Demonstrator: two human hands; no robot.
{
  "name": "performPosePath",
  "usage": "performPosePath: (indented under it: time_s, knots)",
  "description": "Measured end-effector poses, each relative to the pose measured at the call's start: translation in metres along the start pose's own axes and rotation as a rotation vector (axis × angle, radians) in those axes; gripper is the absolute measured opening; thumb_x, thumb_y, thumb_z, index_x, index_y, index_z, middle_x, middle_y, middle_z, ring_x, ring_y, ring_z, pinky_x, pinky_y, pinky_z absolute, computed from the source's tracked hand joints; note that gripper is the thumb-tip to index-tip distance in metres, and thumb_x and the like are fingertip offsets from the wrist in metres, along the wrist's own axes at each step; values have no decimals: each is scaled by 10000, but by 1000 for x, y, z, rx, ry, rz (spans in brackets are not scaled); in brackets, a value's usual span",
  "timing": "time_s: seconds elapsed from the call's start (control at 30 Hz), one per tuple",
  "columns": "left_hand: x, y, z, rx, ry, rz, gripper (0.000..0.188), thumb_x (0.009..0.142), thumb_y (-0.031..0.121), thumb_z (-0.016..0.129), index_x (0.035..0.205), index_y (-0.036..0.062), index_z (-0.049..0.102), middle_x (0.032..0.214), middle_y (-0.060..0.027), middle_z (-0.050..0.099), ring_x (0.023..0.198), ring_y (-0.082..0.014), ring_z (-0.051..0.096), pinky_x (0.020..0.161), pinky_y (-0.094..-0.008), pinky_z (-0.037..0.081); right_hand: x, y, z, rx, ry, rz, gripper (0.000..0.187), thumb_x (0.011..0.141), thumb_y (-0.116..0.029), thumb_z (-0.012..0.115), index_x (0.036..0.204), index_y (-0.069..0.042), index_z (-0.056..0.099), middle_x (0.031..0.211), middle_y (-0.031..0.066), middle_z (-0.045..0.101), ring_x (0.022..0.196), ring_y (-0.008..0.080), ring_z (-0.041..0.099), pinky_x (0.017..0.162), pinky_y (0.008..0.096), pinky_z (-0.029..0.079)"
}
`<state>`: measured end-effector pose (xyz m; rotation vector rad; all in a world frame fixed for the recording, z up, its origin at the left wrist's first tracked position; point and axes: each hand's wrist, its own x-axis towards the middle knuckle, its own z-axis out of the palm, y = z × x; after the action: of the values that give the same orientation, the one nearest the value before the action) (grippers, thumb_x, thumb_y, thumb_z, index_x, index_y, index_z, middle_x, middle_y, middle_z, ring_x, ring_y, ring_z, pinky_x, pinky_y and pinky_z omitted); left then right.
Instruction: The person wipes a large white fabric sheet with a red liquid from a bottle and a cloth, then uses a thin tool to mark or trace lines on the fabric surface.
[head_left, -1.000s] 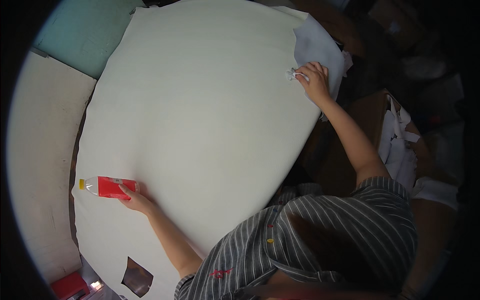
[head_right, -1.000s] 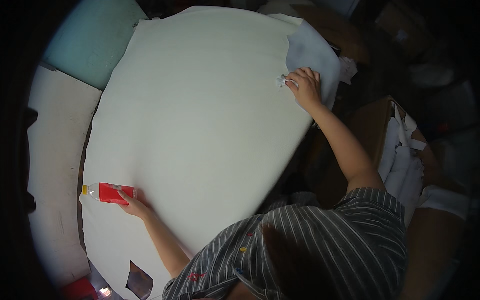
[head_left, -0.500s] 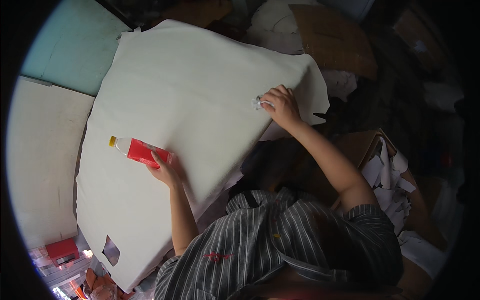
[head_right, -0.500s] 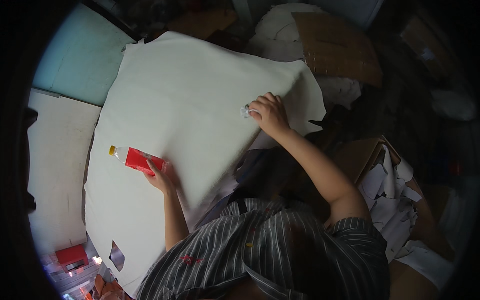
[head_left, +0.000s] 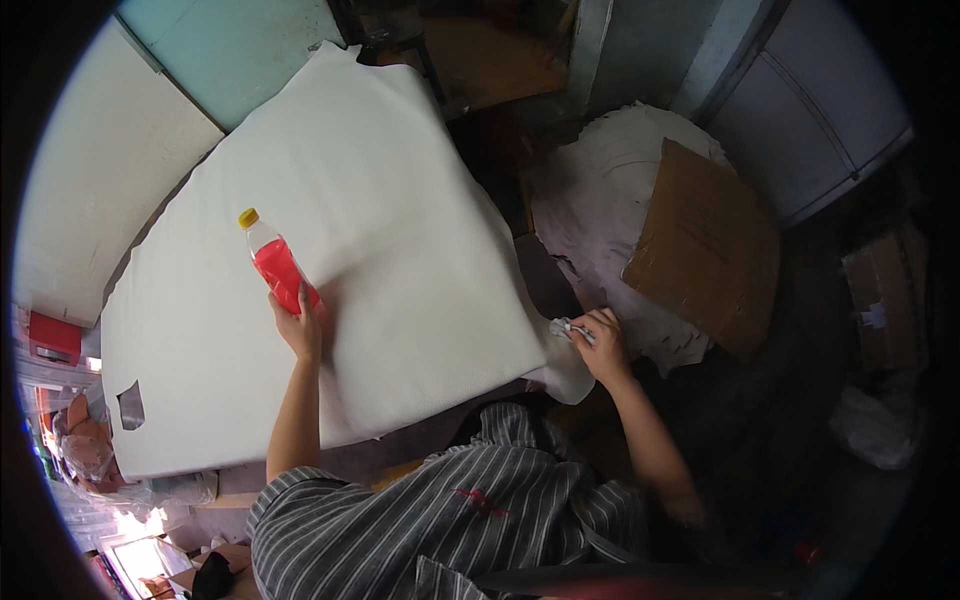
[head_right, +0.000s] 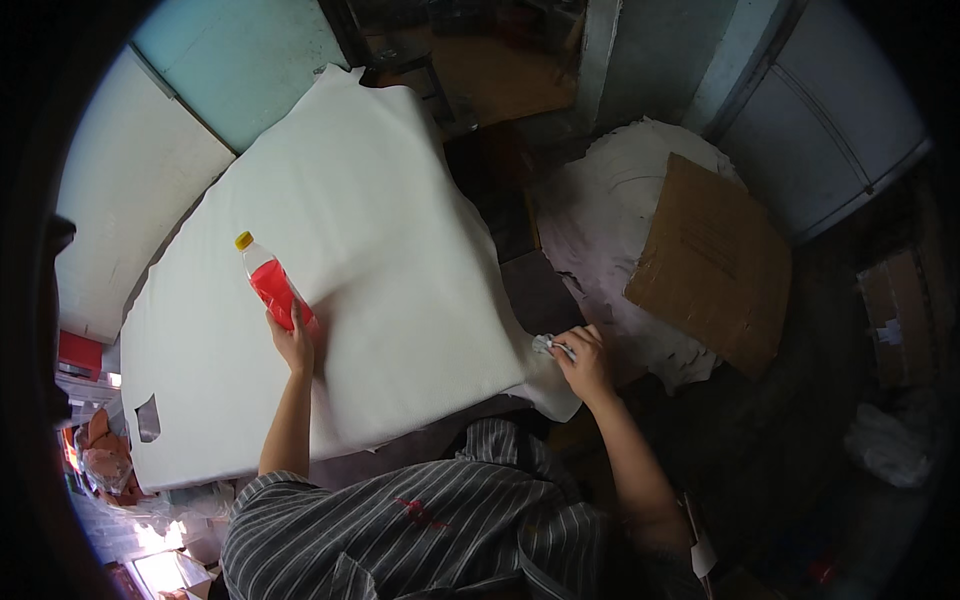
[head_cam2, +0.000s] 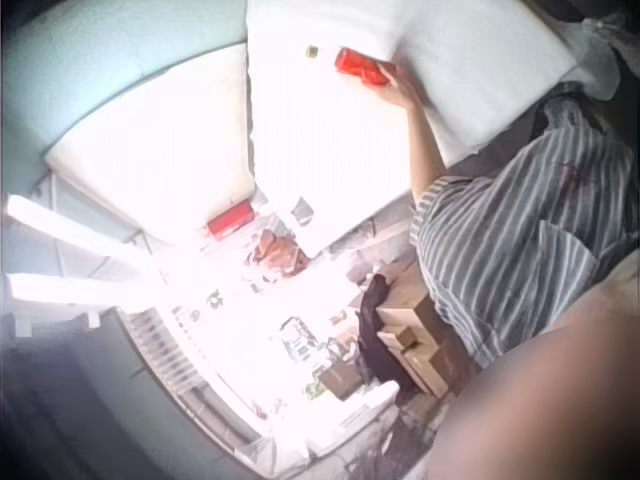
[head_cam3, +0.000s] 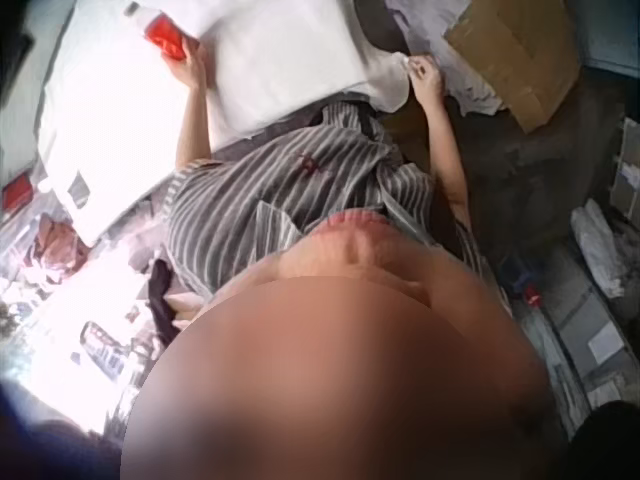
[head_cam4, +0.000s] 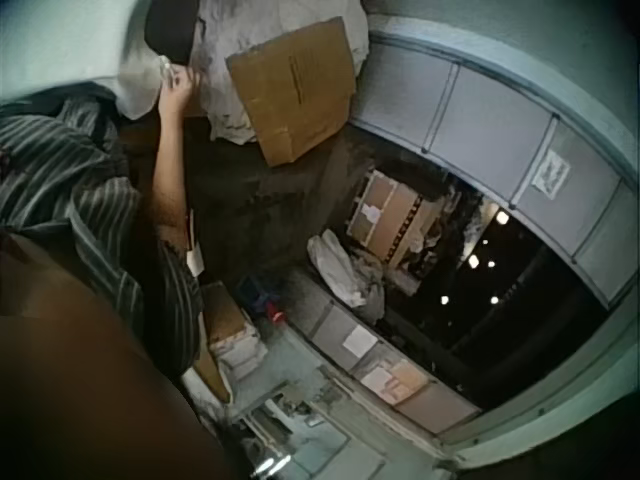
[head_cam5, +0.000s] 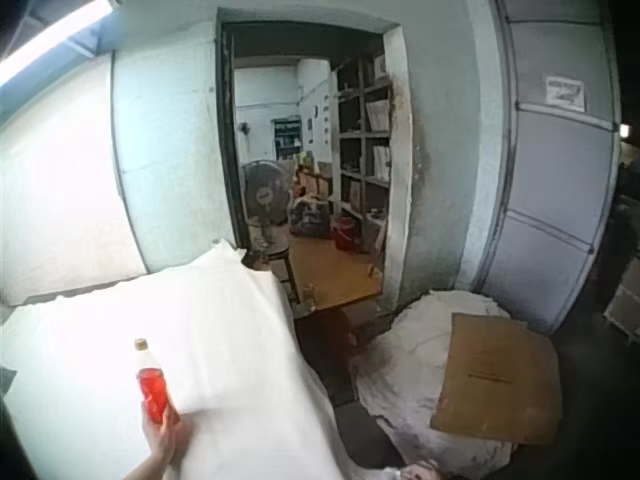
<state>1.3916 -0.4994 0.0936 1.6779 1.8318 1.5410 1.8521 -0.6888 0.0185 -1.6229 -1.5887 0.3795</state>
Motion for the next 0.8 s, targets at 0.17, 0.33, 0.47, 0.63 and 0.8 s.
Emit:
performPosePath:
  time_s: [0.17, 0.33, 0.47, 0.63, 0.8]
  knots:
    - [-68, 92, 92, -263, -160, -176, 489, 957, 357, 724, 1242, 6, 539, 1089, -166, 697, 971, -244, 683, 837, -372, 550, -80, 144, -115, 292, 378, 623, 211, 1009, -157, 627, 1115, 25, 638, 1048, 74, 652, 921, 134, 583, 786, 289, 471]
    - [-143, 197, 212, -760, -701, -245, 655, 897, 369, 801, 1353, 13, 494, 1072, -150, 679, 986, -200, 676, 846, -343, 555, -16, 177, -202, 455, 436, 778, 365, 1074, -188, 507, 1373, 18, 541, 1216, 123, 625, 962, 166, 610, 807, 295, 488]
    - [-163, 239, 263, -483, -1036, 3, 776, 824, 527, 796, 1347, 19, 528, 1087, -226, 675, 1008, -373, 676, 885, -432, 532, 149, 137, -214, 685, 295, 538, 356, 1074, -172, 455, 1374, 0, 537, 1179, 112, 632, 859, 123, 550, 717, 262, 431]
    - [-162, 269, 290, -300, -889, -130, 773, 825, 544, 788, 1344, 25, 544, 1134, -214, 668, 1086, -375, 647, 940, -459, 507, 296, 84, -178, 752, -175, 163, 191, 1076, -135, 481, 1170, -26, 606, 882, -21, 566, 688, 20, 412, 585, 208, 303]
    - [-139, 270, 278, -132, -571, -243, 770, 834, 552, 780, 1363, 45, 546, 1181, -197, 659, 1128, -362, 632, 976, -444, 501, 367, 52, -106, 736, -416, -99, 228, 1094, -229, 526, 1151, -29, 619, 979, -17, 623, 808, 18, 503, 661, 175, 399]
